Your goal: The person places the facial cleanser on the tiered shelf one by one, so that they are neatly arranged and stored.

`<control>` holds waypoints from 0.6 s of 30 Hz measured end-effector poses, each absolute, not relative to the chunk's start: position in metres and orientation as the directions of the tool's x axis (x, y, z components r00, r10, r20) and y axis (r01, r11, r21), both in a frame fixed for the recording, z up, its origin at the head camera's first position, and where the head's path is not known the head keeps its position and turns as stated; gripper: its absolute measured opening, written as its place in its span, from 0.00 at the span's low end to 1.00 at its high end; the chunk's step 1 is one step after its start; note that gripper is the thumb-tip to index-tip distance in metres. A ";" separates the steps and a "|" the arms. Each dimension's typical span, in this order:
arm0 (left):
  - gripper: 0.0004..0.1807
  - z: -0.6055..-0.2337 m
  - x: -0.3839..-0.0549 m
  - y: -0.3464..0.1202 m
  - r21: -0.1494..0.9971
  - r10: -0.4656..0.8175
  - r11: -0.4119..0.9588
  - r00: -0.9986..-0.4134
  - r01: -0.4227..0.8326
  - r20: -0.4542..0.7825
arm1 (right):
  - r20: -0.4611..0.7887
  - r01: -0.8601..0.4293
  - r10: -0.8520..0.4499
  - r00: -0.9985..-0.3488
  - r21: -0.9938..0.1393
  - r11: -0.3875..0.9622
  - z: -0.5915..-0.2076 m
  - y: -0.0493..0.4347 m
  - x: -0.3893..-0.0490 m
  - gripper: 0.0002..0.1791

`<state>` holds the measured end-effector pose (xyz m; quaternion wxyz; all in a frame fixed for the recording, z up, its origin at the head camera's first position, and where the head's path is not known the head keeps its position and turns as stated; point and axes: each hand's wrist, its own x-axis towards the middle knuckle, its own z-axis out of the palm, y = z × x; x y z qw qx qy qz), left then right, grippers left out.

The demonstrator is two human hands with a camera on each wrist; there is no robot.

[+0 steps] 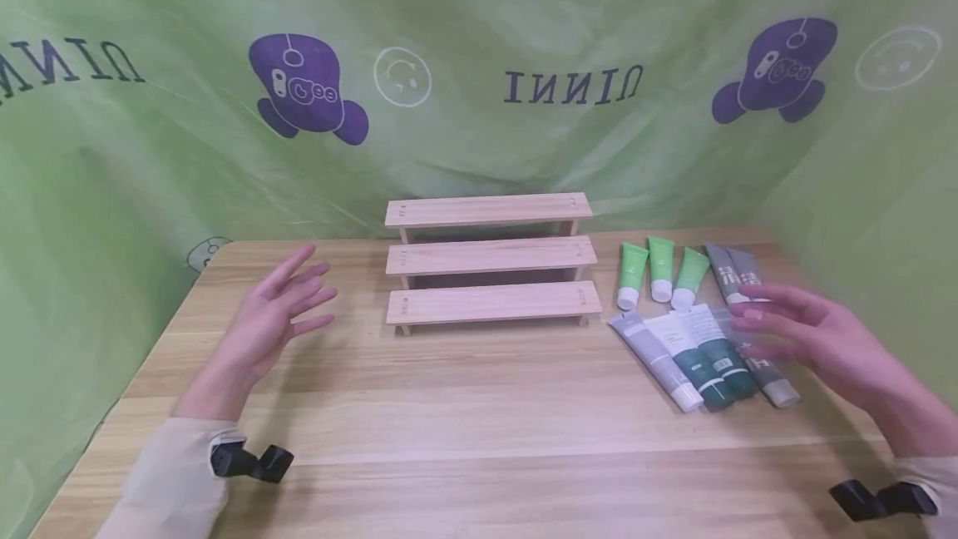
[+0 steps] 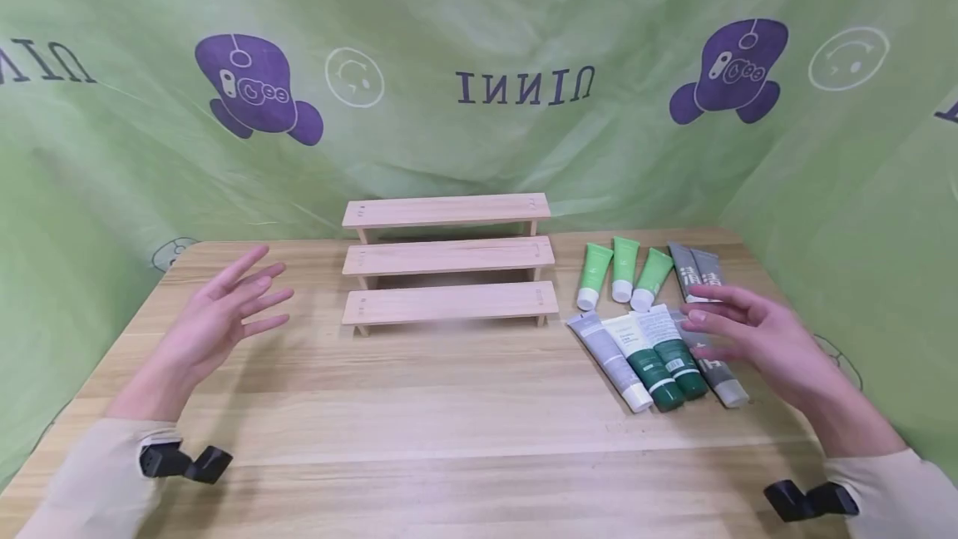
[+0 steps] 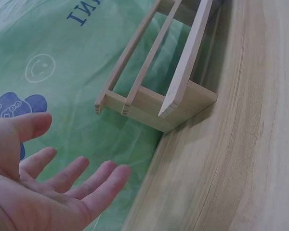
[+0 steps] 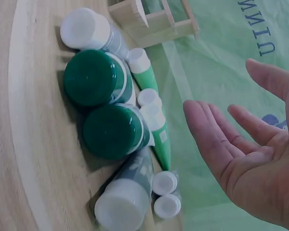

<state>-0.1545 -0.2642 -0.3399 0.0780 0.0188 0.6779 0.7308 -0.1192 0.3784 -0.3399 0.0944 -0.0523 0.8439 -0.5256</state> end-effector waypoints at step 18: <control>0.38 -0.357 -0.192 -0.232 0.988 0.155 0.028 -0.976 -0.149 -0.151 | -0.156 0.045 -0.195 -0.968 -0.877 0.479 -0.361 0.415 -0.108 0.21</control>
